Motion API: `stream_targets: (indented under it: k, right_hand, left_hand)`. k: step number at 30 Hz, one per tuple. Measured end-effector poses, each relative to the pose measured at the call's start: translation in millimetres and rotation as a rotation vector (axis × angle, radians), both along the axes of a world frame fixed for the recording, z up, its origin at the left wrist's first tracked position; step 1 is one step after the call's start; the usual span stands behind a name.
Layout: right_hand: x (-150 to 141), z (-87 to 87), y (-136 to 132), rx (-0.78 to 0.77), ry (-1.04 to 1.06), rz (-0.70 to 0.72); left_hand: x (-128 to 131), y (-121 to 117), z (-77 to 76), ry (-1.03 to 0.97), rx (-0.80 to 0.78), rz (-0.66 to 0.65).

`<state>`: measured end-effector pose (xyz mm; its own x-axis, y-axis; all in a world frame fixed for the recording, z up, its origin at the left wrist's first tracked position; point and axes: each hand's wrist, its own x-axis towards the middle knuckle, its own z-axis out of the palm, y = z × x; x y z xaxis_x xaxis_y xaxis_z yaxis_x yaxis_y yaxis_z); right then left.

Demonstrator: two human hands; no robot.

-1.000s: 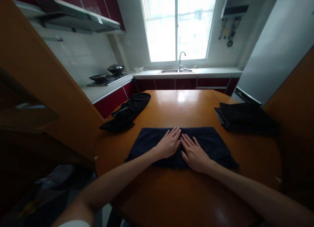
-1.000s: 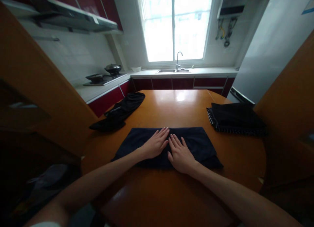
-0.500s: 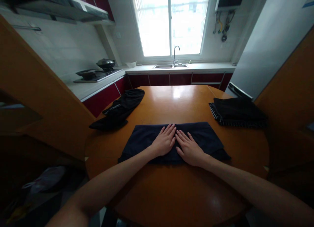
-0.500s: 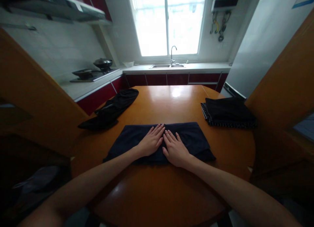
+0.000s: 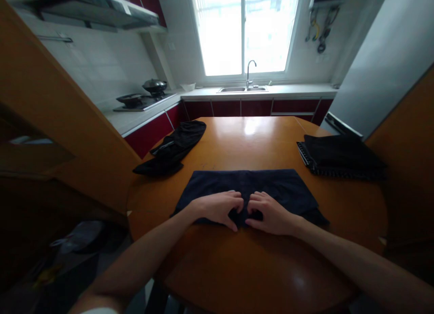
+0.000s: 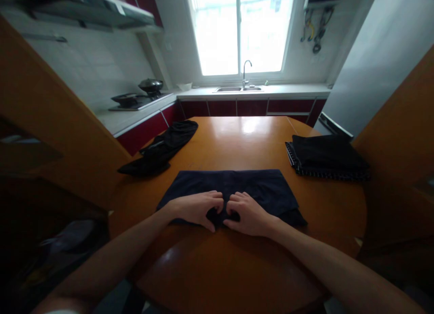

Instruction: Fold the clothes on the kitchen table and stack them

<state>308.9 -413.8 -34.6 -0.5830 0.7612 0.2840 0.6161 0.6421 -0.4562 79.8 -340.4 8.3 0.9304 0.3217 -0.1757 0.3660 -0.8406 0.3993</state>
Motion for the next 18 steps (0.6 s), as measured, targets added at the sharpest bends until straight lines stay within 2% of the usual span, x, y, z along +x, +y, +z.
stream_targets:
  k: [4,18]
  right_hand:
    - [-1,-5.2,-1,-0.021,-0.045,0.081]
    - [-1,-7.2,-3,0.113,-0.089,0.115]
  left_hand:
    - [6,-6,0.7,0.019,-0.029,-0.048]
    - [7,-13,6.3,0.018,0.026,-0.059]
